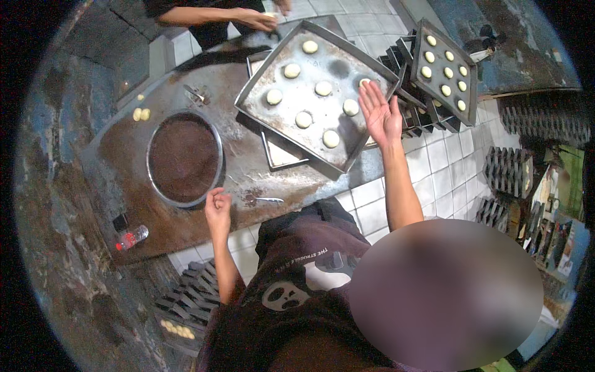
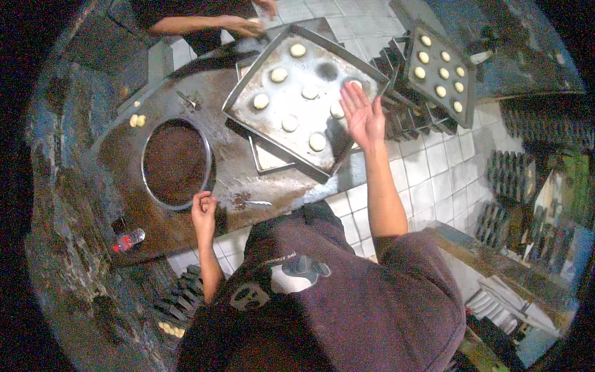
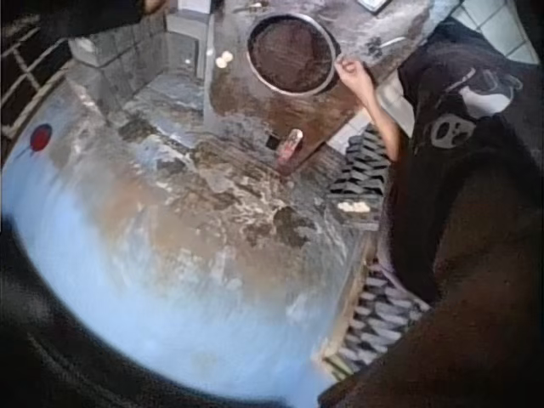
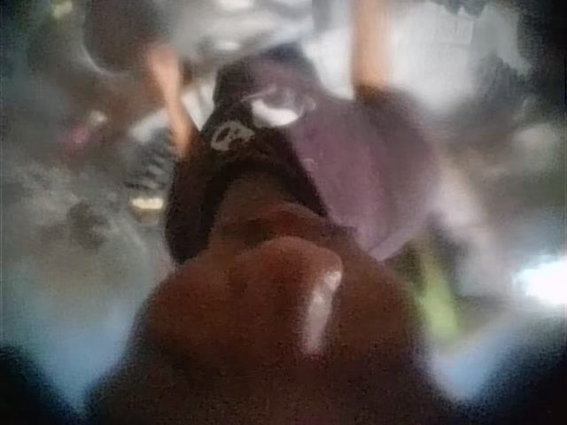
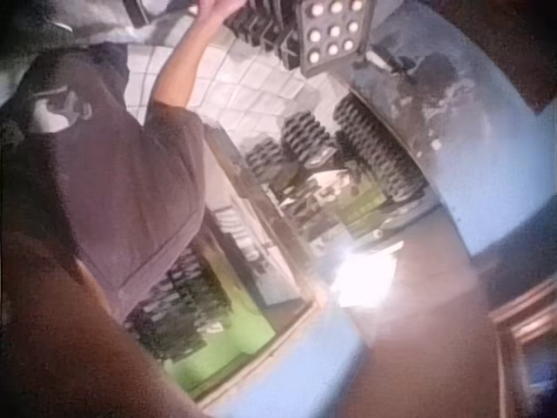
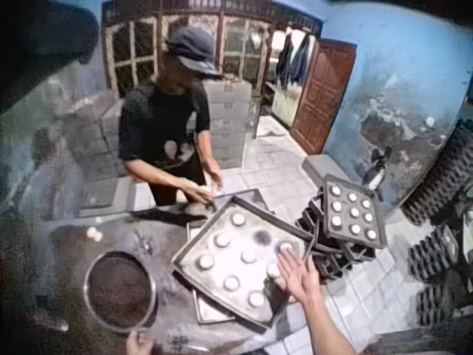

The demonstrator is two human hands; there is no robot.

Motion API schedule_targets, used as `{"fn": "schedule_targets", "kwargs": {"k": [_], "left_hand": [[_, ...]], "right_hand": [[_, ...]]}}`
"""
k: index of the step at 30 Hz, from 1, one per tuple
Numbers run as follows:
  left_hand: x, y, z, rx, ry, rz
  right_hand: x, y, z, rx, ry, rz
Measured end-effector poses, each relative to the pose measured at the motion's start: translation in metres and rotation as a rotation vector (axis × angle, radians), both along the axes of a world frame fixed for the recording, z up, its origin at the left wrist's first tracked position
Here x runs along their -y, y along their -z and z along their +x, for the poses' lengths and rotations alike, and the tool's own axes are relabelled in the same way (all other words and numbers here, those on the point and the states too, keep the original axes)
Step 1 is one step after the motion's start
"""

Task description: The person flattens a piece of dough, scoops a dark filling from a bowl with a spoon, pinches the dough together to enclose the filling, and places the resulting ball on a metal tray.

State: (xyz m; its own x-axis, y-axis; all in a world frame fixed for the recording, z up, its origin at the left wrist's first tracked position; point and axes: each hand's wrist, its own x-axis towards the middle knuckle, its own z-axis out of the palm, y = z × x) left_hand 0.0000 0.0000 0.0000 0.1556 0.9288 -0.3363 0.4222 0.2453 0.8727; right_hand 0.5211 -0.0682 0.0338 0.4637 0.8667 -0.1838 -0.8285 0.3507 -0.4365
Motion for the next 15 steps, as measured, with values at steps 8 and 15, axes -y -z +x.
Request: {"fn": "schedule_targets", "kwargs": {"k": [8,15], "left_hand": [[-0.006,-0.024,-0.003,0.289,0.203,0.041],[0.031,0.055,-0.096,0.110,0.178,0.118]], "right_hand": [[0.027,-0.025,-0.157,0.446,-0.084,-0.381],[0.164,0.100,-0.250,1.582,-0.254,-0.896]]}}
